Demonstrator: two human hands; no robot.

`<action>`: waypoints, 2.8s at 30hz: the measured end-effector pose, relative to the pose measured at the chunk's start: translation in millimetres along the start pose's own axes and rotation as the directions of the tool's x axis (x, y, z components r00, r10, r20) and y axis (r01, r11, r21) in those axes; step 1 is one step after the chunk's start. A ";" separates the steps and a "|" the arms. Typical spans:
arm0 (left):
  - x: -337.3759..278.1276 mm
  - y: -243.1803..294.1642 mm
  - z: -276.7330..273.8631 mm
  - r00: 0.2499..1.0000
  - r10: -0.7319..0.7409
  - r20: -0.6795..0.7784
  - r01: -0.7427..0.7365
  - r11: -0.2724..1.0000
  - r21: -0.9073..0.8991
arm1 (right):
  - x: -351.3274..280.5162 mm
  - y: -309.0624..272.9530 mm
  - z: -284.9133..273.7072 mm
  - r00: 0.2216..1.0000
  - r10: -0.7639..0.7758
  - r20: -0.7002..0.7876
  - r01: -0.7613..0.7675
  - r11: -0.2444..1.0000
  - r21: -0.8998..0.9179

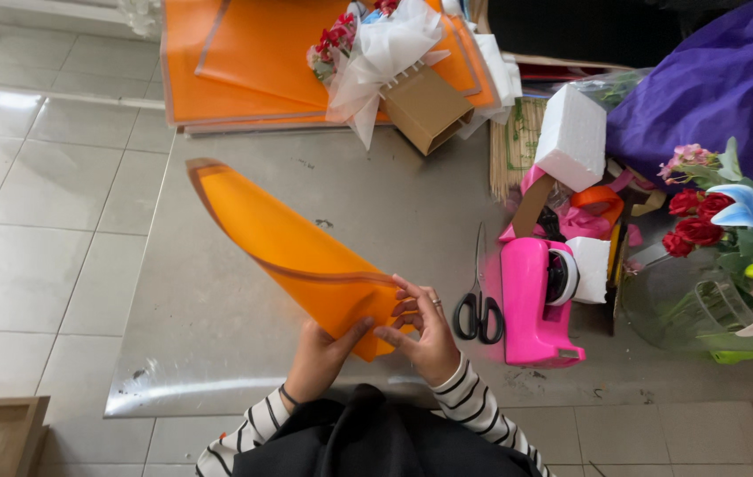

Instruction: The person organizes and cuts sheets of orange wrapping paper on a metal table and then begins to fold one sheet around a bouquet featuring a pink bear.

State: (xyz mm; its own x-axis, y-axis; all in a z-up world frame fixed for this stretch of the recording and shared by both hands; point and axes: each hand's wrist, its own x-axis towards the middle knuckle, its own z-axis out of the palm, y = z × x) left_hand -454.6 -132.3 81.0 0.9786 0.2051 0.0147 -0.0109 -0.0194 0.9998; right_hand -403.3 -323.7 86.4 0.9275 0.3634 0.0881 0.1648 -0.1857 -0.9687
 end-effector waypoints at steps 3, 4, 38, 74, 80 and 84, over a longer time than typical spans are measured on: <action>-1.3 -2.2 -1.6 0.993 0.110 0.047 -0.116 0.981 0.158 | 2.5 11.4 -8.7 0.993 0.117 0.025 -0.120 0.983 0.137; -0.6 -1.1 -3.2 0.988 0.123 0.091 -0.143 0.958 0.249 | 3.0 14.3 -11.4 0.978 0.203 0.039 -0.207 0.951 0.232; 36.0 -7.8 -173.0 0.934 -0.131 -0.334 0.053 0.971 -0.233 | -20.3 30.6 -151.5 0.714 0.458 -0.530 -0.215 0.864 0.456; -1.8 -37.1 -131.1 0.928 0.207 -0.311 0.055 0.749 0.660 | -12.9 41.0 90.8 0.957 -0.281 0.076 0.232 0.575 -0.784; -3.5 -65.3 -110.6 0.986 0.164 -0.017 -0.027 0.262 0.965 | -21.8 53.6 71.9 0.984 -0.087 0.155 0.178 0.469 -0.865; 2.3 -63.4 -104.9 0.975 0.133 0.175 -0.199 0.191 0.961 | -23.1 57.9 64.3 0.985 -0.095 0.144 0.172 0.476 -0.862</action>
State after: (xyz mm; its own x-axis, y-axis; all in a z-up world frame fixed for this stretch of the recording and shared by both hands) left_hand -473.2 -27.9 19.4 0.9891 0.0259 0.1447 0.0006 -0.9851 0.1719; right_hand -436.8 -284.1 13.3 0.8496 0.5068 0.1457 0.5273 -0.8132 -0.2462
